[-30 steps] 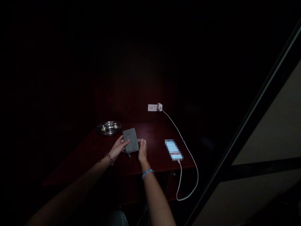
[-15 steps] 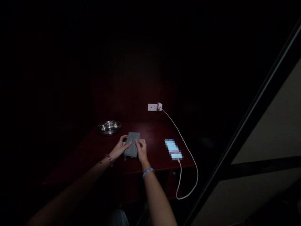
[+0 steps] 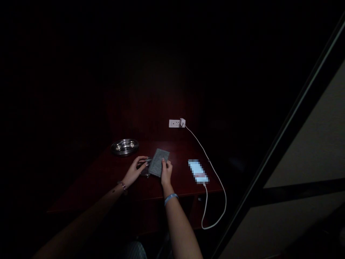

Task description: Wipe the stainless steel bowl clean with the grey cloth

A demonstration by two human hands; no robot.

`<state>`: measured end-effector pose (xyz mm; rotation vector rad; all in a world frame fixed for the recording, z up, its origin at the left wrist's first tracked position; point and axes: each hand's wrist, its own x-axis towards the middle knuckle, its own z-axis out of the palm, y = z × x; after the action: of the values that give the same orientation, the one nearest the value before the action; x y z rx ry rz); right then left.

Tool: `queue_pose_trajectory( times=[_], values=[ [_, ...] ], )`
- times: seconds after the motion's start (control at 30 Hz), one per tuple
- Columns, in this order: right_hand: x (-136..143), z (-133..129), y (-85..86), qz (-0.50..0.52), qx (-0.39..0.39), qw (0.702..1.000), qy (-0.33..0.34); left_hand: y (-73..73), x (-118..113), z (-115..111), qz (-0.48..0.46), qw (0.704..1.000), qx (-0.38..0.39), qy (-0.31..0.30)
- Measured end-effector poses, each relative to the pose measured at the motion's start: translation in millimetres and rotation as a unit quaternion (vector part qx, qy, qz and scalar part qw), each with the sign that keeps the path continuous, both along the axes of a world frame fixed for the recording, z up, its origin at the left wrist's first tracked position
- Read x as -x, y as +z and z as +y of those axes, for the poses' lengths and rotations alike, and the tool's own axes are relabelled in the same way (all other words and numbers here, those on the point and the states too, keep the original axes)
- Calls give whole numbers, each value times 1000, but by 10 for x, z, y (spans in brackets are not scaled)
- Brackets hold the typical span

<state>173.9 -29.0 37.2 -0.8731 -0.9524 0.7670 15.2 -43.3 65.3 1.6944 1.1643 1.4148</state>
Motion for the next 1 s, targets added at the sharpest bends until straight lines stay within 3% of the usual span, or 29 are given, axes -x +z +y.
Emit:
queue_pose_trajectory(
  times=[0.13,0.23,0.43,0.63,0.83,1.0],
  values=[
    [3,-7,15,73,30,997,18,-74,178,4,94,987,-2,131],
    [22,-24,36,80,28,996,37,-228,296,96,83,982,29,168],
    [4,-50,47,65,15,998,15,-488,457,335,3,985,89,144],
    [-29,-30,8,34,4,999,-20,-443,481,423,2,981,157,111],
    [-73,7,-37,12,-21,996,-89,-427,382,449,40,989,132,54],
    [-88,8,-51,-15,-33,991,-129,-524,331,438,45,983,140,109]
  ],
)
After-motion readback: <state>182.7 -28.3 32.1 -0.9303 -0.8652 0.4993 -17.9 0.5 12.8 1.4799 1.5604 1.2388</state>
